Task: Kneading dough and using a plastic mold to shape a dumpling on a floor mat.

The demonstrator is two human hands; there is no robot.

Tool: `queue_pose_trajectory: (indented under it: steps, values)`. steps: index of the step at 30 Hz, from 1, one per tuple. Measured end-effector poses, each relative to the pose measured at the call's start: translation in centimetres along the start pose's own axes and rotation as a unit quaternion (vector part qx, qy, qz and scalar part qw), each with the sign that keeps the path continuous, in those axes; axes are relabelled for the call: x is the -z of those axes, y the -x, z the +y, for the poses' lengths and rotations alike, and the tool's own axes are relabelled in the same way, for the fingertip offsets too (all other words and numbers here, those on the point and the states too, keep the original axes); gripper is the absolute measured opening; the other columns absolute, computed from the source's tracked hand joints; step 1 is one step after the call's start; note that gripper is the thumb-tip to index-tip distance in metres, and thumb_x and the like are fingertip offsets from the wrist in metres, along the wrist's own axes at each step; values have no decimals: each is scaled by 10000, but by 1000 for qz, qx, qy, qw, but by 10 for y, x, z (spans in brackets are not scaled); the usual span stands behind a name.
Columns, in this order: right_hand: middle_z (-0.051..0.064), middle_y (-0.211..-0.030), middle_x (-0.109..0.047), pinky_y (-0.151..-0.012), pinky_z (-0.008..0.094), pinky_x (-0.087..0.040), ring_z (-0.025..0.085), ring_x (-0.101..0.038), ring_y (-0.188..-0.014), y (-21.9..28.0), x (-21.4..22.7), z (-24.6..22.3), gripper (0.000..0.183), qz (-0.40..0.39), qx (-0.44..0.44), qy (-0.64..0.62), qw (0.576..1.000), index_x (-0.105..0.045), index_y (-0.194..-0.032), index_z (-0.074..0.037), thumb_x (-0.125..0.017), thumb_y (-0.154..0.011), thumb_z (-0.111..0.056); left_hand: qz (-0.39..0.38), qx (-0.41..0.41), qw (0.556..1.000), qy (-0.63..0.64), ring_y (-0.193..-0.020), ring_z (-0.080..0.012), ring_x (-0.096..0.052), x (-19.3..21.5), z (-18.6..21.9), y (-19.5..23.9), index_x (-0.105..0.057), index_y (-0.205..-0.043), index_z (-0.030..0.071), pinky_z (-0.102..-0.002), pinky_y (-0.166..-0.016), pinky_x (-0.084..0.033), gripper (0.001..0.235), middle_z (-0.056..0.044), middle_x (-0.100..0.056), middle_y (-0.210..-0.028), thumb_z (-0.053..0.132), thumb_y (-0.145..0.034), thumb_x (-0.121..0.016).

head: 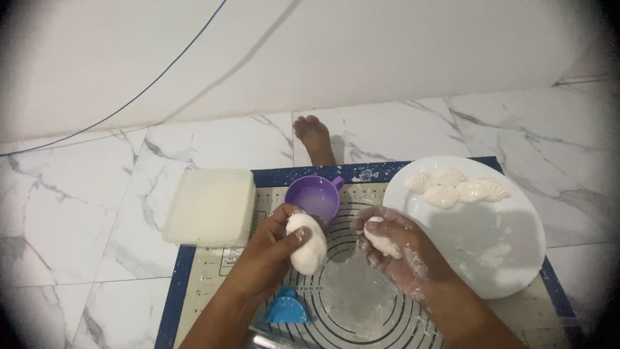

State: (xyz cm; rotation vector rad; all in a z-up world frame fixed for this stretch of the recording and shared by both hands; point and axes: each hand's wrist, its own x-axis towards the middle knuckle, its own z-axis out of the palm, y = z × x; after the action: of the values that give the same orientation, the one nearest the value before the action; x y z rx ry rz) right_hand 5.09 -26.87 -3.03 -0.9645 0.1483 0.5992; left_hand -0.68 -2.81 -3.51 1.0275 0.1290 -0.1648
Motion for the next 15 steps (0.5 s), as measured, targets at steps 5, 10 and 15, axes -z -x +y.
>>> queue_pose_trajectory:
  steps: [5, 10, 15]
  values:
    - [115, -735, -593, -353, 245, -303, 127, -458, -482, -4, 9, 4, 155, -28, 37, -18, 999, -573, -890, -29, -633, -910, -171, 46, 18, 999, 18, -1028, -294, -635, -10, 8, 2, -481, -1298, 16, -448, -898, -547, 344, -241, -644, -1098, 44, -961, -543]
    - [66, -554, -499, -320, 277, -259, 130, -357, -359, -9, 17, 7, 386, -11, 46, -26, 999, -563, -802, -24, -574, -1057, -314, 74, 1, 997, 27, -942, -295, -611, -4, 5, -2, -501, -1303, 35, -481, -852, -550, 371, -208, -614, -1039, 120, -949, -573]
    - [71, -621, -559, -343, 266, -354, 128, -450, -392, -12, 16, 7, 278, 72, 47, -11, 996, -600, -883, 6, -631, -1031, -228, 39, -37, 996, 74, -888, -353, -686, 4, 3, -2, -477, -1295, 21, -461, -646, -647, 401, -225, -602, -987, 173, -951, -617]
